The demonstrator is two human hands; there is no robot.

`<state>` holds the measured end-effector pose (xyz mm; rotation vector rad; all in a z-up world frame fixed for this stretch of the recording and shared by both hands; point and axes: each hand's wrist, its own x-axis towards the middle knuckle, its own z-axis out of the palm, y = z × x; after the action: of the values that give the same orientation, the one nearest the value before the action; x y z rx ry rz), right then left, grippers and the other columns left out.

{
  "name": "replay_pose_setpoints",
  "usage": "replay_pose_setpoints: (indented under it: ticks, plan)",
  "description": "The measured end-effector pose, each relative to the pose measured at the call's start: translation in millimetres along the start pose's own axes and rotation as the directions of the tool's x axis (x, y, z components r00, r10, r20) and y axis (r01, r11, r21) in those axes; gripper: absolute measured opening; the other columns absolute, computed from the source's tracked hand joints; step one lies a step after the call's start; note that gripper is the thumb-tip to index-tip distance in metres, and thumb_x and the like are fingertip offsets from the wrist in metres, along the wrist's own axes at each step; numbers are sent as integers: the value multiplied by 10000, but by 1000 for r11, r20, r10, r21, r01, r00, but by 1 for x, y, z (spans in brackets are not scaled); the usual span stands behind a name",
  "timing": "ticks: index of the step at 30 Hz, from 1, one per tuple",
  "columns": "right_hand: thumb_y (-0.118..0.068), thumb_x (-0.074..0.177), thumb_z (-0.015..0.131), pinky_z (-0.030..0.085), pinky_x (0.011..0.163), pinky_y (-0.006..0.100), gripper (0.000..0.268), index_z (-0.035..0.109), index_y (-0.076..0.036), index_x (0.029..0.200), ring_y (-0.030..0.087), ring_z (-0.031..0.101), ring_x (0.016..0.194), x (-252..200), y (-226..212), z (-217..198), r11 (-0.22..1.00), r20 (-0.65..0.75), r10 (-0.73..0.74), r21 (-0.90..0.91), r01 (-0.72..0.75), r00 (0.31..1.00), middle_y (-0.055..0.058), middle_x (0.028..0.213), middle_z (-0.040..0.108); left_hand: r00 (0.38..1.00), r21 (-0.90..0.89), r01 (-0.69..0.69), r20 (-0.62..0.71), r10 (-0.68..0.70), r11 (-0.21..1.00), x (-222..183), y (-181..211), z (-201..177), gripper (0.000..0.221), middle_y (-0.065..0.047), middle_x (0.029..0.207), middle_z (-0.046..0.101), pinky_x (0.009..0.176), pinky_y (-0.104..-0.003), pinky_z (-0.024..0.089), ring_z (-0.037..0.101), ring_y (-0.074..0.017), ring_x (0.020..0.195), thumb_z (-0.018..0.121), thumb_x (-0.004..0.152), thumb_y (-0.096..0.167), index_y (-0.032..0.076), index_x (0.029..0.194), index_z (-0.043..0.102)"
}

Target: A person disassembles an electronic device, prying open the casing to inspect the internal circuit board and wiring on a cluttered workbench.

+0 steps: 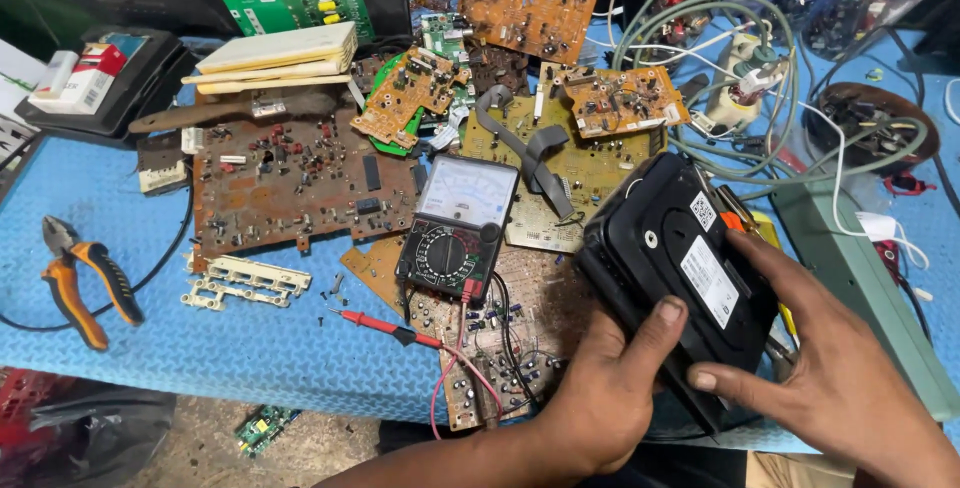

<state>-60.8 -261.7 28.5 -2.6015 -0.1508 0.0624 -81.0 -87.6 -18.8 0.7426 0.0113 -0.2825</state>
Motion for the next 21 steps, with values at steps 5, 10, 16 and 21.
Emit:
replay_pose_setpoints:
  ticks: [5,10,16,21]
  plan:
    - [-359,485,909,387,1108,401,1191,425,-182,1558,241,496,1423,4,7,9,998,-49,-61,-11,60,997,85,1580,504,999,148,-45,16,43,988,-3,2,-6,483,-75,1317,665,1090,-320,492,620,-165,1205,580,966,307,68,1385,553]
    - [-470,529,798,421,1055,474,1147,410,-180,1569,327,502,1408,4,17,13,986,-56,-124,-116,117,991,123,1581,493,1000,174,-19,-11,21,985,-5,1,-6,420,-44,1254,674,1047,-304,502,618,-138,1149,598,956,250,96,1345,555]
    - [-486,582,699,451,1042,469,1072,409,-168,1563,266,567,1340,4,10,1,991,-19,-109,70,110,994,87,1598,494,999,187,-34,-9,36,982,-5,-1,-5,472,-66,1275,657,1033,-304,514,618,-138,1168,617,941,255,106,1370,489]
    - [-578,625,614,456,1070,400,1080,391,-98,1566,199,575,1356,4,15,-7,949,47,-150,287,130,988,67,1591,520,1000,246,-21,-16,26,969,-7,9,-2,490,-37,1262,649,1048,-299,486,596,-119,1183,614,927,267,112,1376,494]
